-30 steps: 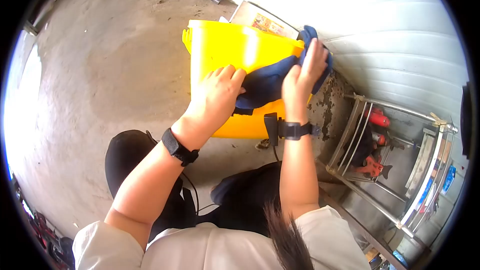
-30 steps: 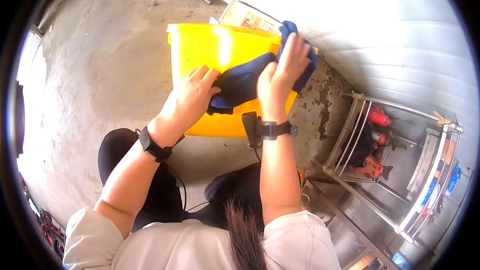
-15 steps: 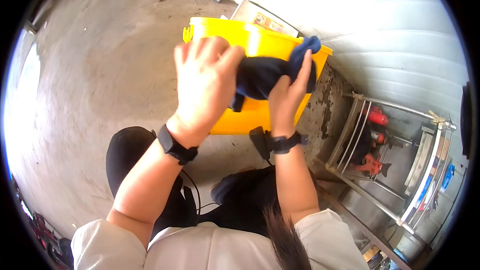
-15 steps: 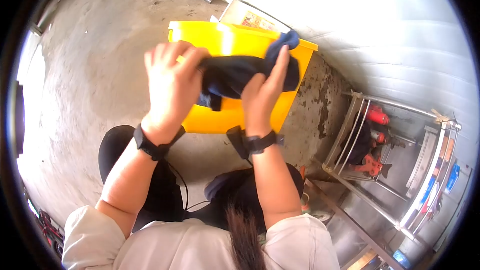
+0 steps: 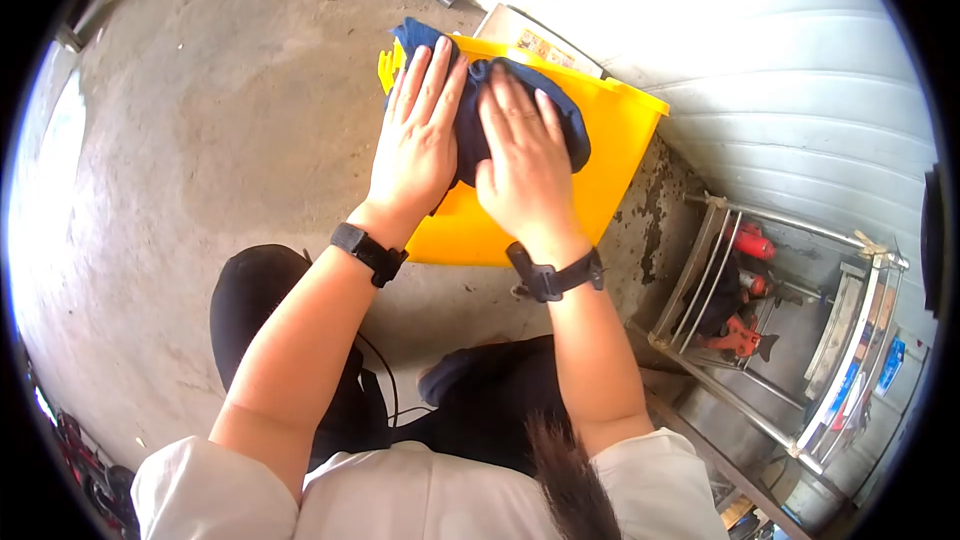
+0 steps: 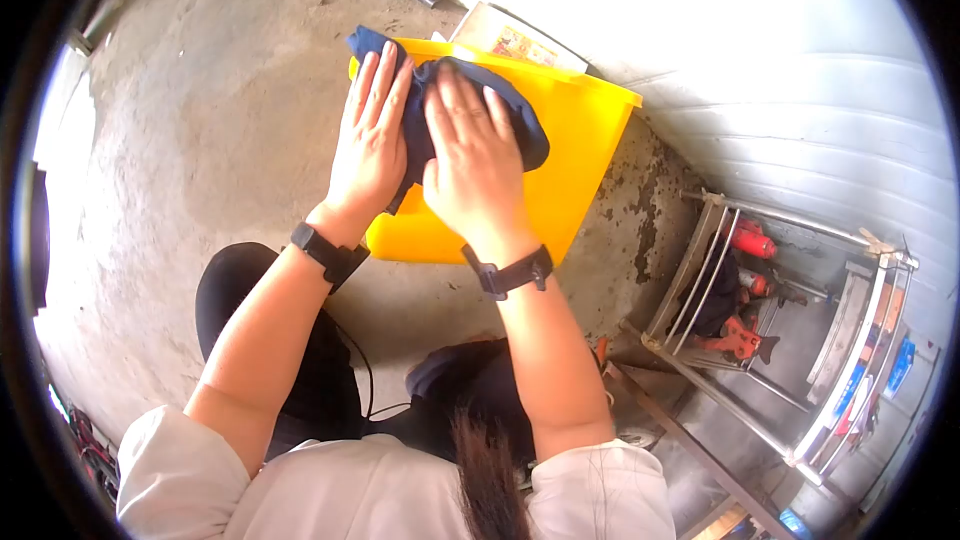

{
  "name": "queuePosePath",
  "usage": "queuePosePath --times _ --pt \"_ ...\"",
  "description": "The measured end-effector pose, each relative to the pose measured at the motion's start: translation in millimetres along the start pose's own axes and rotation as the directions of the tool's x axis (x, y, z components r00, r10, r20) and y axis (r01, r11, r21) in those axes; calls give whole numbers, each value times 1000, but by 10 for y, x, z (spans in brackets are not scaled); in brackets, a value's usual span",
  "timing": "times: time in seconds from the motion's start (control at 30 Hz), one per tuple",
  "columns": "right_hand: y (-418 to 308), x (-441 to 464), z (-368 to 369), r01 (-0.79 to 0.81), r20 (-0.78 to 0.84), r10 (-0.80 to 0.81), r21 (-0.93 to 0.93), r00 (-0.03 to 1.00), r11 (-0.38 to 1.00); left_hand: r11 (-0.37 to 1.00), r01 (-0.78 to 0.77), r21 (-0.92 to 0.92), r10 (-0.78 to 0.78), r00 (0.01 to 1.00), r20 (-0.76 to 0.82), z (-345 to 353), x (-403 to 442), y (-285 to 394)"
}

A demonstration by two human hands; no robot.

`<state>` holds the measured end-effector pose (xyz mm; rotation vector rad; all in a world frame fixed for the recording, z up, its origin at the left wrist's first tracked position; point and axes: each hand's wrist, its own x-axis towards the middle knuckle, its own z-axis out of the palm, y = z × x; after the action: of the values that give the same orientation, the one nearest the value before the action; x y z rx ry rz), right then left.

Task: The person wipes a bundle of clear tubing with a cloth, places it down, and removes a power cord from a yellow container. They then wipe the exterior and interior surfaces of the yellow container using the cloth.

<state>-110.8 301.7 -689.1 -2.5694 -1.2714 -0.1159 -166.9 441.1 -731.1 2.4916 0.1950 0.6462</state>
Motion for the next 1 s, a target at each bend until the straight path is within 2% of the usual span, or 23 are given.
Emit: queuePosePath --times 0.03,0.1,0.17,0.2,0.27,0.3,0.33,0.37,0.43,0.5,0.57,0.63,0.7,0.73,0.8,0.83,0.9,0.97,1.0 --pt "48 -8 -30 20 22 -21 10 1000 1000 1000 12 -5 -12 1000 8 4 -58 5" --pt "-12 -132 -55 -111 -89 101 -109 991 988 997 67 21 -68 997 25 -14 -168 51" --pt "2 -281 108 -369 -276 373 66 886 927 991 129 40 -130 991 23 -39 -232 104" --pt "-56 -238 146 -391 -355 402 106 844 914 989 128 79 -130 991 21 -60 -238 132" --pt "-172 -181 171 -406 -255 381 -50 889 913 988 155 0 -155 988 -10 -76 -232 132" --pt "-278 -89 123 -406 -205 376 -132 904 904 985 164 -43 -165 986 -26 -72 -225 125" --pt "-335 1 105 -303 -169 280 -125 945 945 986 164 -11 -164 985 -46 -68 -210 93" --pt "-322 80 58 -131 -70 124 -96 990 987 975 211 -77 -213 976 -32 -78 -215 79" --pt "-176 140 107 -18 -27 17 -42 999 999 959 255 -119 -265 962 -71 -12 -199 11" --pt "-64 158 79 1 -29 -1 -11 1000 1000 897 351 -269 -368 930 -14 -14 -181 -18" --pt "-185 39 83 -44 -14 43 -94 999 995 837 422 -348 -433 900 51 -25 -232 -8" --pt "-301 -182 116 -8 53 6 39 999 999 820 440 -367 -440 894 90 -66 -202 -24" --pt "-450 -409 176 -65 80 49 212 996 975 816 463 -347 -440 886 148 -125 -202 -43" --pt "-460 -433 175 -70 86 51 224 995 972 820 453 -351 -426 891 154 -133 -208 -56" --pt "-436 -279 218 -69 35 63 187 997 980 816 437 -379 -401 899 173 -140 -201 -75" --pt "-413 -154 227 -74 9 73 165 997 984 855 381 -352 -355 925 139 -101 -205 -120" --pt "-372 134 296 -102 -122 114 101 986 990 859 381 -341 -371 923 98 -44 -240 -84" --pt "-381 219 377 -100 -162 107 48 981 994 838 408 -362 -404 910 92 -19 -250 -118" --pt "-390 189 384 -88 -159 102 91 982 992 826 425 -370 -424 901 90 -23 -255 -133"
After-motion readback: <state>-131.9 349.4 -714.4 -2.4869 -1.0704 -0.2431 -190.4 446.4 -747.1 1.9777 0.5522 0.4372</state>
